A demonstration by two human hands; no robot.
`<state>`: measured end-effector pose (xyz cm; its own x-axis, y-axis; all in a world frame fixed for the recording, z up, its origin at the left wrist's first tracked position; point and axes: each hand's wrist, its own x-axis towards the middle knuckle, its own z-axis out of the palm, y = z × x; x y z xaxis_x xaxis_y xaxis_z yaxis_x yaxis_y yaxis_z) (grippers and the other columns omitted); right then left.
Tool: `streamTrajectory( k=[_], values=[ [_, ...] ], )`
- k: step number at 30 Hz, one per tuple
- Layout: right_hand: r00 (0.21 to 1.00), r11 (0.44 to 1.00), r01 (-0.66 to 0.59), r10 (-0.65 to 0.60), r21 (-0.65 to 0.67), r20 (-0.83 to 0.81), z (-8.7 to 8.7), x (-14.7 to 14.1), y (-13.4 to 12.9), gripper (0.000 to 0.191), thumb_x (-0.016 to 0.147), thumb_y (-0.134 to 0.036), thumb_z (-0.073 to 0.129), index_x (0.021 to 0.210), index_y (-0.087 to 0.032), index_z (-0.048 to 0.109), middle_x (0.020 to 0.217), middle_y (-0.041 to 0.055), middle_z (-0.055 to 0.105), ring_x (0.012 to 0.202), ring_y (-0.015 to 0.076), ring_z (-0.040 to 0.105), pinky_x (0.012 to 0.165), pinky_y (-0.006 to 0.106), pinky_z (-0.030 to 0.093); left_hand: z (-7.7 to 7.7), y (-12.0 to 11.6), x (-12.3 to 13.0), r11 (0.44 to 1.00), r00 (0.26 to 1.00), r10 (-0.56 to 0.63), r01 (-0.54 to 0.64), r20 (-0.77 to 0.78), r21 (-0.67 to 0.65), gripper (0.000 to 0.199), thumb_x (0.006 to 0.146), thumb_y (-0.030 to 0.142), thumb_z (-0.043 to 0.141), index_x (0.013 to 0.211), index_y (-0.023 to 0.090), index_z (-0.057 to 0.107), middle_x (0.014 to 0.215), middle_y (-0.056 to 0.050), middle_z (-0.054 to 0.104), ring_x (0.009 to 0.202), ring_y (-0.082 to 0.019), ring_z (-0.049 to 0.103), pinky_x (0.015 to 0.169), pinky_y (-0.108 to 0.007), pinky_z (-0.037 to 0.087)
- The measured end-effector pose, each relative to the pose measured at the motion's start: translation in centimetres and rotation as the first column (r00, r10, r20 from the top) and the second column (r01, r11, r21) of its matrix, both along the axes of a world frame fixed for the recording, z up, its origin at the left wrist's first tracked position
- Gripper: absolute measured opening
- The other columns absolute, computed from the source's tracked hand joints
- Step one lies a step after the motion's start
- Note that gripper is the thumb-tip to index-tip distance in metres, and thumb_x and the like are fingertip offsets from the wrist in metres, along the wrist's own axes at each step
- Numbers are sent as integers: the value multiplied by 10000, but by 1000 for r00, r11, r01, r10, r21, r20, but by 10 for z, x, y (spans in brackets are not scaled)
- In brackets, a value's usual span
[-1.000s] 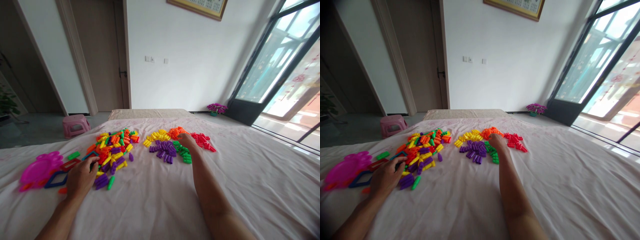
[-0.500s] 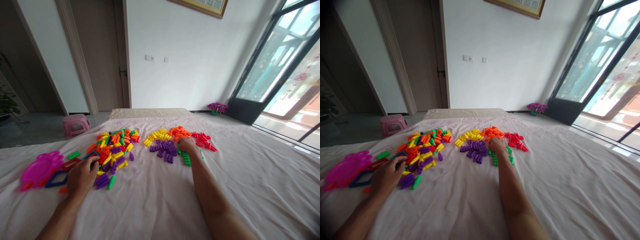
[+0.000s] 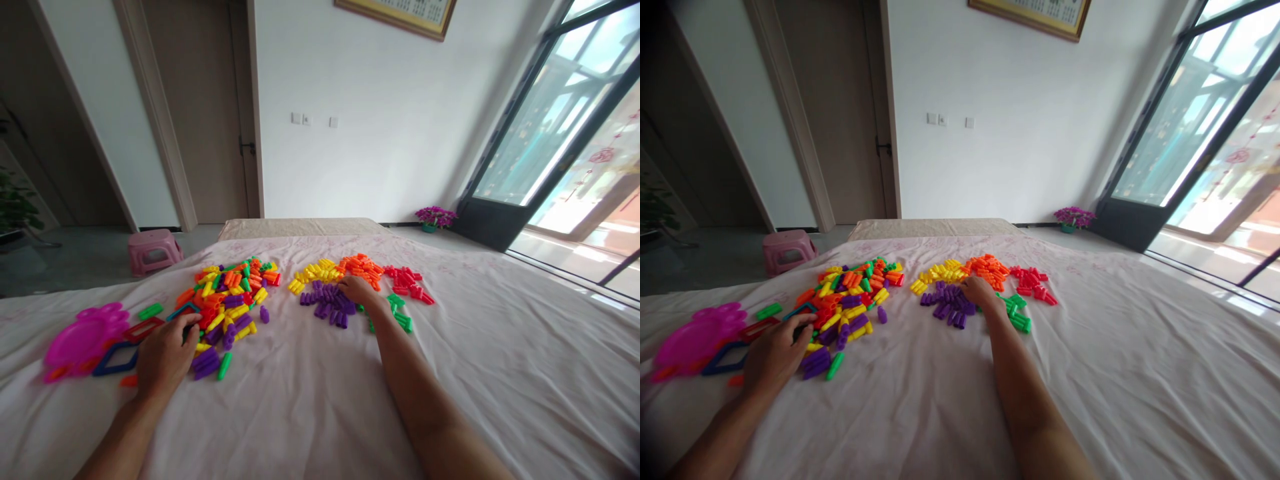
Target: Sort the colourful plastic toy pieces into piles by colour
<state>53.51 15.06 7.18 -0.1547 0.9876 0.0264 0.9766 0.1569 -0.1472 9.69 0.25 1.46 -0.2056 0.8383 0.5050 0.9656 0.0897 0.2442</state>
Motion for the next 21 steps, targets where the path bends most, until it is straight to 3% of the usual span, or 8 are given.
streamTrajectory(
  k=[5,12,17,21],
  values=[
    [1000,1000,15,-15,4,-19,-4,4,5,357,998,-302,433,1086,-124,730,1064,133,721,952,184,654,821,226,423,-2,1,-1,1000,1000,12,-12,-14,-2,352,944,369,413,1105,209,683,965,-75,750,961,-243,671,826,-352,457],
    [987,985,161,-160,67,-29,-4,9,0,337,962,-252,454,1166,-137,695,1181,156,693,1117,234,616,888,265,420,-4,2,-3,1000,1000,4,-4,-12,3,349,942,376,420,1103,214,684,980,-69,755,960,-244,669,821,-351,452],
    [975,972,218,-213,83,-62,5,17,-5,361,966,-271,401,1077,-164,727,1074,116,724,985,205,649,755,242,416,-3,2,-2,1000,1000,9,-9,-7,8,350,936,378,421,1095,213,686,984,-73,755,957,-250,668,810,-354,454],
    [981,981,187,-184,43,-58,4,16,-2,324,935,-266,458,1016,-175,758,984,98,741,911,196,655,738,236,417,0,0,0,1000,1000,3,-3,13,3,337,938,363,418,1089,219,683,1001,-62,754,934,-246,664,809,-357,454]
  ],
)
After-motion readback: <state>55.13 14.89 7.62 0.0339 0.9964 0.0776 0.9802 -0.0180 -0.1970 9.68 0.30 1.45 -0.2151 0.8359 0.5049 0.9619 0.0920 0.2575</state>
